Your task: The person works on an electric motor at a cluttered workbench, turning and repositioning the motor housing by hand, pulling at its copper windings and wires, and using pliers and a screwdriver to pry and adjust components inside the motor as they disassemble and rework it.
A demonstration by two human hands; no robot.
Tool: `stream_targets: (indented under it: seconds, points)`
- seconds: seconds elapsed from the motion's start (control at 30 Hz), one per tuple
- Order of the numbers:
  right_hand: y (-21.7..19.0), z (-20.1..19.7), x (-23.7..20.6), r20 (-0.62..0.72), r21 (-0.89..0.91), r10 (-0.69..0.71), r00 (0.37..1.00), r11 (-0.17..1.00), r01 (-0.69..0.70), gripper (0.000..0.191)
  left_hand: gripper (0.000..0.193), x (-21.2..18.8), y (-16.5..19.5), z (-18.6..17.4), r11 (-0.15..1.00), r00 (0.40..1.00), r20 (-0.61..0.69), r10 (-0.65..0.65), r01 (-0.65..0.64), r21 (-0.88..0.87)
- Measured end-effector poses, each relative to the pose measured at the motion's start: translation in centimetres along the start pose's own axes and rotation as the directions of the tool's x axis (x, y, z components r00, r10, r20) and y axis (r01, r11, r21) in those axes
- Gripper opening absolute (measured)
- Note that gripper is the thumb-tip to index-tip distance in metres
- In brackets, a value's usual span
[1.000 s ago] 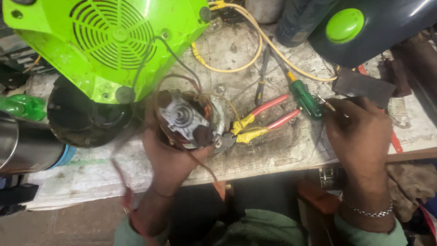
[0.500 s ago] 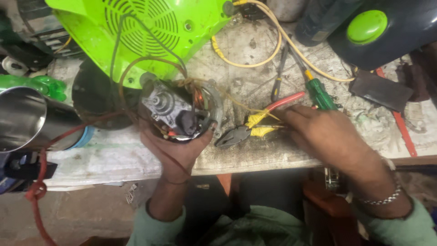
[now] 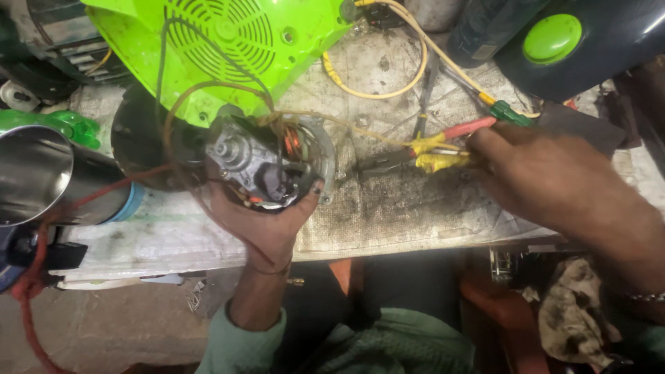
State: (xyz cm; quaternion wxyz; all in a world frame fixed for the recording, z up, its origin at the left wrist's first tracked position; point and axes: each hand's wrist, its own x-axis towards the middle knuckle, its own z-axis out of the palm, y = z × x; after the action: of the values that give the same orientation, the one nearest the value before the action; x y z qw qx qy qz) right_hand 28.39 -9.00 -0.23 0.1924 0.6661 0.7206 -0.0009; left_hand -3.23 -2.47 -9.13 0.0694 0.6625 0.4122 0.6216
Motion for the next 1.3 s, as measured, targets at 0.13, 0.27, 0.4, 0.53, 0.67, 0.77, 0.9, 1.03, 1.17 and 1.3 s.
stream_targets:
  seconds: [0.13, 0.27, 0.4, 0.53, 0.67, 0.77, 0.9, 1.03, 1.17, 1.3]
  points:
    - [0.4, 1.2, 0.7, 0.043, 0.123, -0.188, 0.981, 0.976, 0.181, 0.066, 0.095, -0.9, -0.9, 0.2, 0.925, 0.988, 0.062, -0.143, 0.156, -0.347]
    - [2.1, 2.4, 2.5, 0.001, 0.425, -0.335, 0.942, 0.853, 0.303, 0.053, 0.102, -2.2, -1.9, 0.5, 0.861, 0.980, 0.058, -0.191, 0.196, -0.470]
    - [4.7, 2.7, 3.6, -0.134, 0.485, -0.229, 0.964, 0.834, 0.265, 0.051, 0.106, -2.3, -1.9, 0.7, 0.759, 0.978, 0.059, -0.202, 0.194, -0.622]
    - [3.8, 3.4, 3.7, -0.357, 0.282, -0.035, 0.934, 0.949, 0.143, 0.047, 0.096, -0.5, -1.1, 0.1, 0.889, 0.989, 0.069, -0.128, 0.145, -0.434]
    - [1.4, 3.4, 2.7, -0.213, 0.045, -0.095, 0.973, 0.993, 0.107, 0.056, 0.098, 1.1, 0.5, -1.0, 0.860, 0.974, 0.158, -0.162, 0.218, -0.461]
    - [-0.4, 2.8, 2.1, -0.164, 0.198, -0.256, 0.953, 0.938, 0.286, 0.070, 0.092, 2.3, 1.0, -2.1, 0.985, 0.990, 0.138, -0.019, 0.042, -0.165]
    - [-1.5, 1.9, 2.7, -0.126, 0.189, -0.256, 0.958, 0.942, 0.277, 0.072, 0.085, 4.2, 1.1, -2.8, 0.970, 0.981, 0.193, 0.012, 0.036, -0.240]
    - [-1.7, 1.2, 3.7, 0.000, 0.091, -0.208, 0.978, 0.974, 0.207, 0.069, 0.081, 6.0, 2.3, -3.5, 0.993, 0.951, 0.299, 0.076, -0.046, -0.106]
    - [-0.8, 0.3, 2.9, 0.096, 0.113, -0.124, 0.988, 0.987, 0.113, 0.064, 0.086, 7.2, 4.0, -3.1, 0.975, 0.895, 0.419, 0.152, -0.205, 0.084]
    - [1.4, 0.0, 0.4, 0.076, 0.128, 0.085, 0.994, 0.987, -0.094, 0.050, 0.083, 8.3, 5.0, -2.3, 0.955, 0.821, 0.552, 0.146, -0.263, 0.138]
